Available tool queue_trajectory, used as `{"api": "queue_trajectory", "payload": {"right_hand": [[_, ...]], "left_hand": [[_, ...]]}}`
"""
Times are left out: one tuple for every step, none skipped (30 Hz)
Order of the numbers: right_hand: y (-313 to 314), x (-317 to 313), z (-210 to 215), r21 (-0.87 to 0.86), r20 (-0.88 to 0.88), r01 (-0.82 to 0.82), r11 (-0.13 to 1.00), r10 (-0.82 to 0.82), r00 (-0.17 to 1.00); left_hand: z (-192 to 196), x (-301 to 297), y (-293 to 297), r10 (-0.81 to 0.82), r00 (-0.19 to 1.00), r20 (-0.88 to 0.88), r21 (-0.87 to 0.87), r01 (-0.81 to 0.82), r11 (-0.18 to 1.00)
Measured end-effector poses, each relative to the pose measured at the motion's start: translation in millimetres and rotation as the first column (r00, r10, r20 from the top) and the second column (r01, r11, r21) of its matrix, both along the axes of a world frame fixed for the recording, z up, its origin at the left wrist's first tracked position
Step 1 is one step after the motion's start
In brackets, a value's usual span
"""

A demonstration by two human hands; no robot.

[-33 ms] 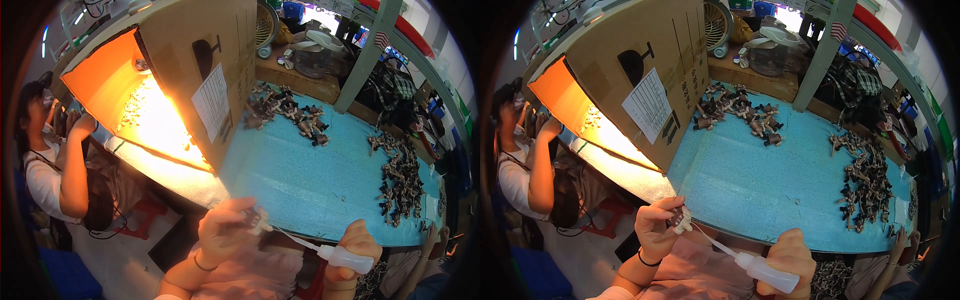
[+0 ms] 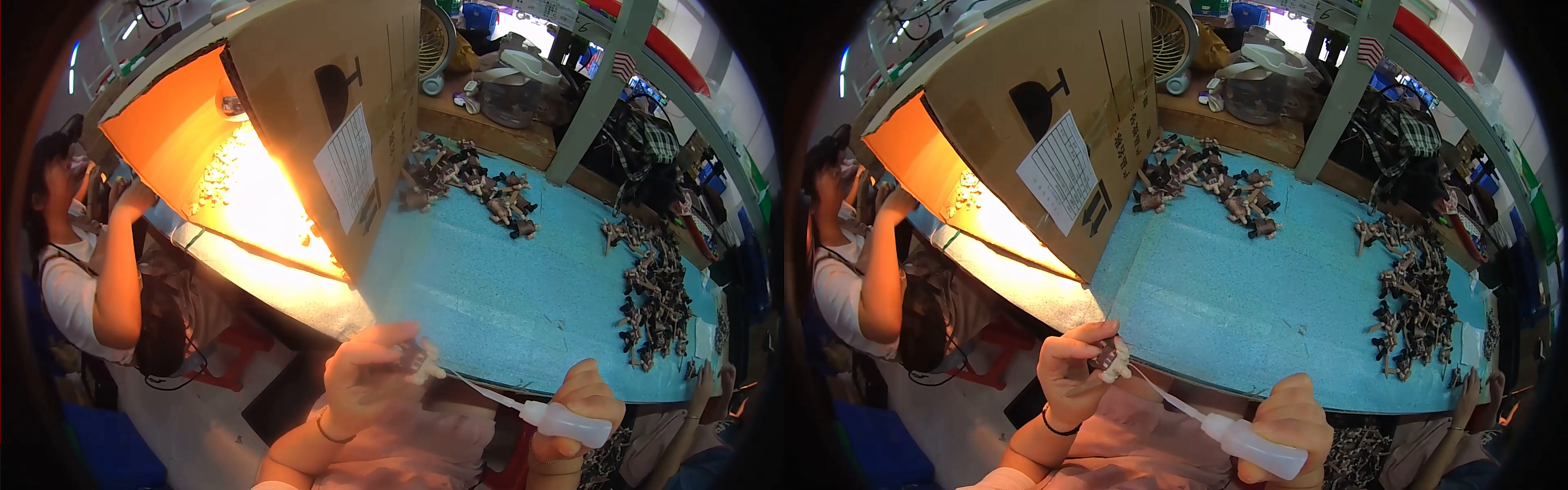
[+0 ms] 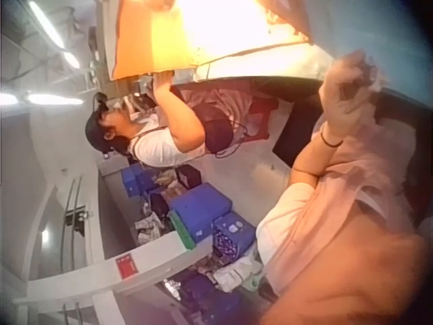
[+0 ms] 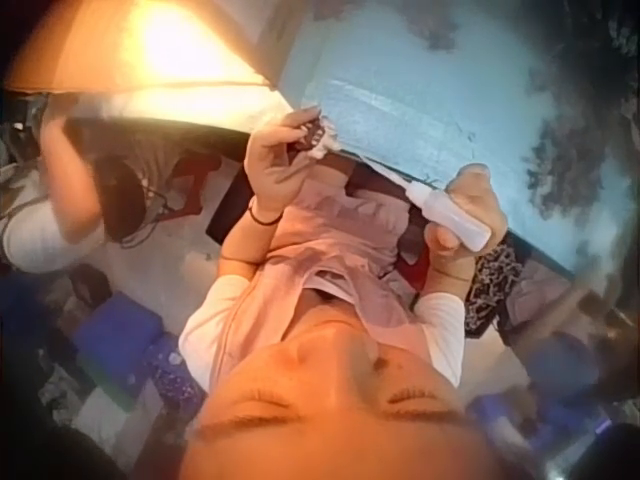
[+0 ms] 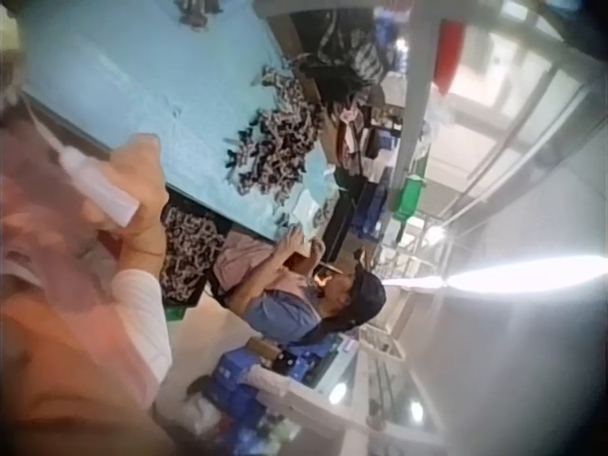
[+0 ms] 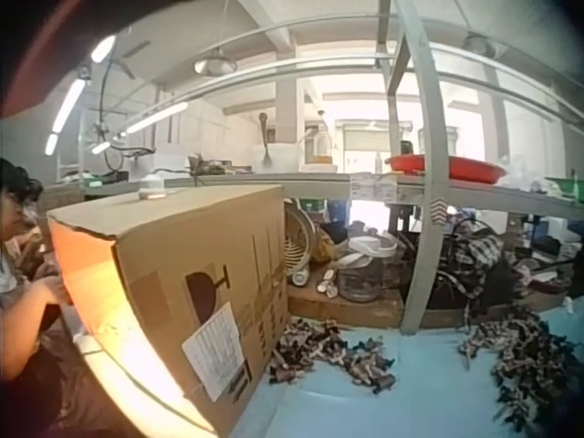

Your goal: The person assembles plastic toy figurines by hand, joining plastic parts with glue from a bottle.

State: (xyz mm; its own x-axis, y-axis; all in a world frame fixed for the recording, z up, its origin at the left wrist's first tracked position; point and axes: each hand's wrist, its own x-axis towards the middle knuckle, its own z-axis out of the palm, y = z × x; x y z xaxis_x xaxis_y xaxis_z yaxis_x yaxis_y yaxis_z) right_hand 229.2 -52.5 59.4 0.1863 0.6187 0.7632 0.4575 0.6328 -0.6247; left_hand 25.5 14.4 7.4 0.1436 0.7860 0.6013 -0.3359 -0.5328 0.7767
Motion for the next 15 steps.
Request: {"api": "queue_trajectory", "payload": {"right_hand": [[-0.1,0.3,0.5,0.001,0.01,-0.01,1.0,0.01,1.0],[-0.2,0.4,0.8,0.002,0.019,-0.019,1.0,0.019,1.0],[0.5,-1.6,0.4,0.002,0.019,-0.019,1.0,0.019,1.0],[2.5,-5.3,-0.7,0.009,-0.006,0.031,0.999,-0.031,0.999],[3.9,-7.3,-1.6,0.015,-0.033,0.082,0.997,-0.082,0.996],[3.8,-6.6,-2.6,0.013,-0.034,0.081,0.997,-0.08,0.996],[2.4,-5.9,-1.5,0.004,-0.008,0.074,0.997,-0.074,0.997],[1.5,-5.7,-0.3,-0.006,0.018,0.067,0.998,-0.066,0.998],[1.1,-6.6,1.8,-0.005,0.02,0.066,0.998,-0.066,0.998],[0.9,-6.7,2.7,-0.005,0.032,0.071,0.997,-0.07,0.997],[1.0,-6.7,3.2,-0.006,0.045,0.075,0.997,-0.075,0.996],[0.6,-5.3,1.7,-0.005,0.045,0.075,0.997,-0.074,0.996],[-0.3,-3.1,-1.4,0.016,0.036,0.074,0.997,-0.075,0.997],[-0.7,-1.9,-3.3,0.037,0.027,0.074,0.997,-0.075,0.997],[0.3,-3.1,-2.4,0.036,0.027,0.072,0.997,-0.073,0.997]], "left_hand": [[0.6,0.0,0.2,-0.014,1.0,0.01,0.007,0.014,1.0],[1.0,0.0,0.2,-0.028,0.999,0.02,0.014,0.028,1.0],[1.2,0.3,-0.3,-0.029,0.999,0.02,0.013,0.028,1.0],[1.0,0.2,-0.7,-0.036,0.999,0.025,0.008,0.036,0.999],[0.5,0.1,-1.1,-0.043,0.999,0.03,0.003,0.043,0.999],[-2.2,-0.7,-0.9,-0.042,0.999,0.029,0.002,0.042,0.999],[-4.8,-2.5,-0.6,-0.012,1.0,-0.005,0.022,0.012,1.0],[-5.8,-4.0,-0.4,0.018,0.999,-0.038,0.043,-0.017,0.999],[-5.1,-5.0,-0.5,0.019,0.999,-0.036,0.044,-0.018,0.999],[-5.4,-5.0,0.0,0.025,0.999,-0.045,0.052,-0.023,0.998],[-5.6,-4.9,0.4,0.032,0.998,-0.055,0.06,-0.029,0.998],[-4.3,-4.6,0.6,0.033,0.998,-0.054,0.06,-0.029,0.998],[-2.1,-4.1,0.3,0.028,0.998,-0.047,0.053,-0.026,0.998],[-1.0,-3.9,0.3,0.025,0.999,-0.04,0.046,-0.023,0.999],[-2.3,-4.9,1.2,0.026,0.999,-0.041,0.046,-0.024,0.999]]}}
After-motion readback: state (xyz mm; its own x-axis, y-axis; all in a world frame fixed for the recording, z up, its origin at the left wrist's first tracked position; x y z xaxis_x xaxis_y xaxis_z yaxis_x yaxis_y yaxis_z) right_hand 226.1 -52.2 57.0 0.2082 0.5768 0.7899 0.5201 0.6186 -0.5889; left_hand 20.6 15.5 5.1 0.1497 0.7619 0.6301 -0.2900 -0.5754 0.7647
